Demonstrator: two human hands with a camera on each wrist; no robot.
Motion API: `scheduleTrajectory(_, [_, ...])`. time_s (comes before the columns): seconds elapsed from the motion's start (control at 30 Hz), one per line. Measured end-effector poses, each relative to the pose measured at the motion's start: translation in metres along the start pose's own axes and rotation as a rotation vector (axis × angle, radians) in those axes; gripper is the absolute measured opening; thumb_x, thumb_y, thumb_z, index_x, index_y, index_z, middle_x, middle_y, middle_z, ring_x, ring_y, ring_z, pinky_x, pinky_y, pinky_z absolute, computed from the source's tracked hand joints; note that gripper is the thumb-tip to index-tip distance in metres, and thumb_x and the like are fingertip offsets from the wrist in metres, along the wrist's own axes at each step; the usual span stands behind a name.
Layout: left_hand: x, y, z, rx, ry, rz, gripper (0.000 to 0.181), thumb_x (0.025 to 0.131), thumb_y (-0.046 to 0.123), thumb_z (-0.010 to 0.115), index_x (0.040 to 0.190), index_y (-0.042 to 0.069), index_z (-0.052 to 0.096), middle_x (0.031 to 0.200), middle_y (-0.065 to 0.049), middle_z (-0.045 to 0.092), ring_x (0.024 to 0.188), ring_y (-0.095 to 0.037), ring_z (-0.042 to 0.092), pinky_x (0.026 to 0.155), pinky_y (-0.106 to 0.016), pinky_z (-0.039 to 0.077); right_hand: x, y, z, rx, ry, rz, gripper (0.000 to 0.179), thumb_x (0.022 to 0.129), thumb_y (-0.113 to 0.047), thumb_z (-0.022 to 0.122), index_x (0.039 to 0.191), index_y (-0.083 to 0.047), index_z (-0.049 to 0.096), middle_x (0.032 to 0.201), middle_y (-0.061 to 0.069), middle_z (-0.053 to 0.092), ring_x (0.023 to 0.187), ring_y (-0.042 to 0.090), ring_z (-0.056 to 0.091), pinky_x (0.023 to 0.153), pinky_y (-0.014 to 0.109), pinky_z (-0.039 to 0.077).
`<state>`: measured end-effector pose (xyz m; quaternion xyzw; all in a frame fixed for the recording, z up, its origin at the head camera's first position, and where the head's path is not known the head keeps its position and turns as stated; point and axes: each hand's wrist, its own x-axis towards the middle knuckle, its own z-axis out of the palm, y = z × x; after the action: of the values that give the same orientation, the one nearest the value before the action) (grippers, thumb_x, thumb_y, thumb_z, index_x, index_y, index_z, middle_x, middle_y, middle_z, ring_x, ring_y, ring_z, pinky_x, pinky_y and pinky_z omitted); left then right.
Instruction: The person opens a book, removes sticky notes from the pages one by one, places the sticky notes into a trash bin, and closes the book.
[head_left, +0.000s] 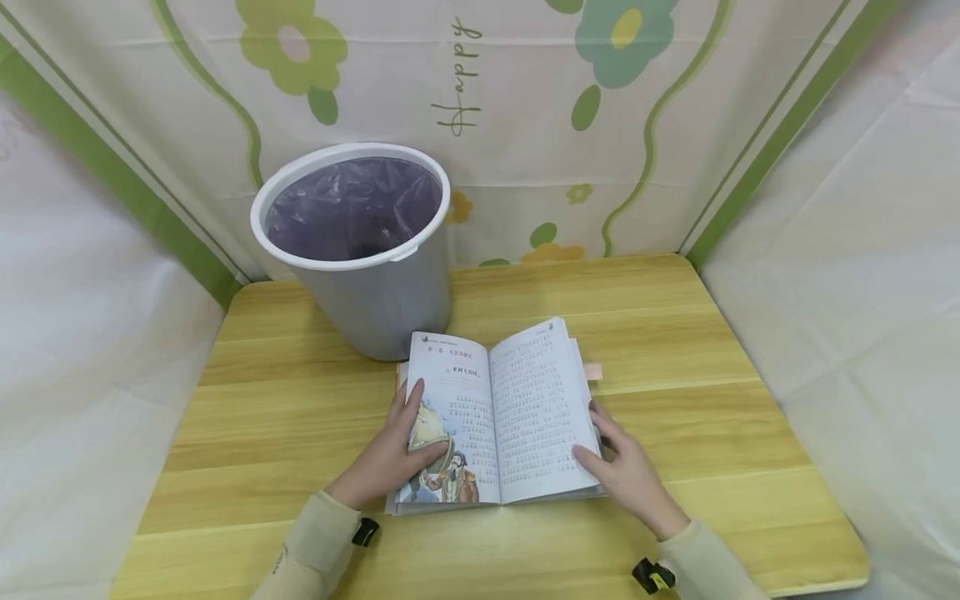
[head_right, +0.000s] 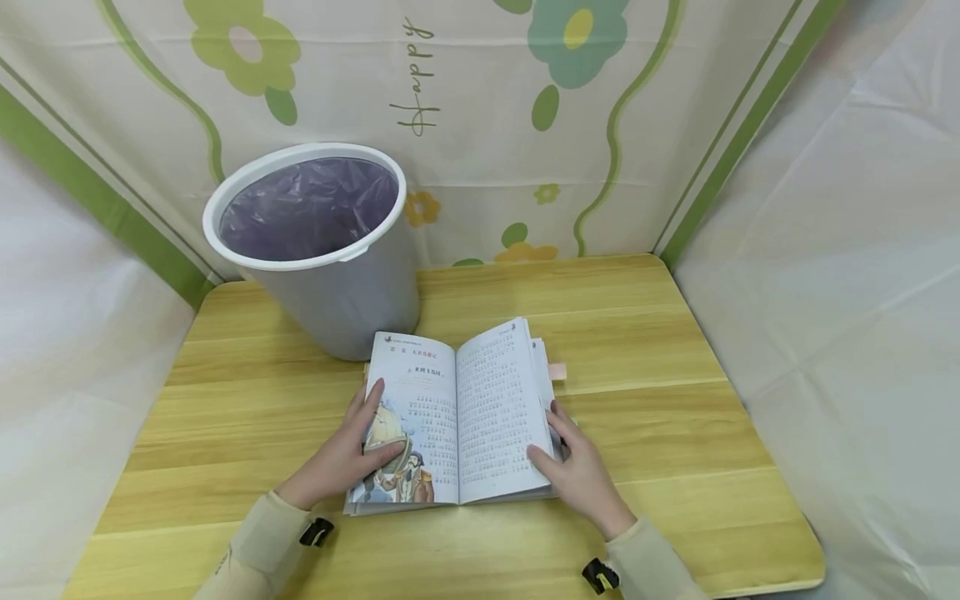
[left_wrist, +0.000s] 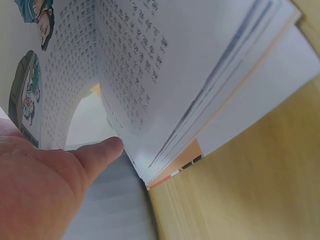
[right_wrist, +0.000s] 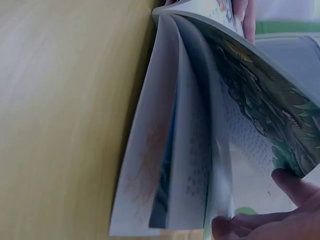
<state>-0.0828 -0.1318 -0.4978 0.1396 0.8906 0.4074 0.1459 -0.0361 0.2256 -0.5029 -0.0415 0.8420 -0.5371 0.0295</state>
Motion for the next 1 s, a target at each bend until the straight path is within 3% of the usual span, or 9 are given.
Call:
scheduleTrajectory(0.17, [0.0003, -0.0007, 0.0008, -0.002, -0.001, -0.007, 0.102, 0.091, 0.052, 0.067, 0.16, 0.02, -0.001, 0.163, -0.023, -0.01, 0.146, -0.043, 0.008, 0.111, -0.062, 0.023, 0.0011, 0.0068, -0.0022, 0.011, 0.015, 0.023, 0.058, 0.09, -0.015, 0.073, 0.14, 0.005, 0.05, 0.156, 0.023, 0.032, 0.134, 0.044, 0.042, 0.101, 0.055, 0.043])
scheduleTrajectory(0.43, [0.0009, -0.0015, 0.0013, -0.009, 0.0, -0.008, 0.102, 0.09, 0.052, 0.067, 0.16, 0.021, -0.001, 0.163, -0.023, -0.009, 0.145, -0.045, 0.012, 0.11, -0.063, 0.025, 0.003, 0.0111, -0.0049, -0.016, 0.058, 0.045, 0.069, 0.086, -0.018, 0.078, 0.146, -0.005, 0.047, 0.142, 0.018, 0.049, 0.116, 0.035, 0.057, 0.096, 0.044, 0.05])
scheduleTrajectory(0.67, [0.0015, -0.001, 0.0013, -0.01, -0.002, -0.01, 0.102, 0.09, 0.051, 0.067, 0.16, 0.022, -0.001, 0.162, -0.023, -0.009, 0.145, -0.047, 0.013, 0.109, -0.064, 0.025, 0.0048, 0.0098, -0.0058, 0.099, 0.087, 0.083, 0.075, 0.084, -0.005, 0.078, 0.149, -0.003, 0.042, 0.127, 0.016, 0.054, 0.099, 0.025, 0.059, 0.08, 0.021, 0.053])
scheduleTrajectory(0.87, [0.0019, -0.0003, 0.0013, -0.008, -0.005, 0.0, 0.102, 0.09, 0.051, 0.067, 0.16, 0.022, -0.001, 0.163, -0.022, -0.01, 0.146, -0.045, 0.012, 0.11, -0.062, 0.025, 0.0042, 0.0065, -0.0034, 0.236, 0.099, 0.159, 0.068, 0.087, -0.008, 0.076, 0.147, -0.003, 0.045, 0.12, 0.019, 0.06, 0.103, 0.017, 0.061, 0.087, 0.018, 0.051])
scheduleTrajectory(1.0, [0.002, -0.0006, 0.0013, -0.012, -0.002, 0.004, 0.102, 0.09, 0.051, 0.067, 0.16, 0.022, -0.001, 0.162, -0.023, -0.01, 0.145, -0.046, 0.012, 0.11, -0.063, 0.025, 0.0002, 0.0038, 0.0024, 0.344, 0.036, 0.101, 0.069, 0.091, -0.008, 0.071, 0.15, -0.001, 0.038, 0.137, 0.025, 0.053, 0.116, 0.011, 0.059, 0.093, 0.019, 0.048])
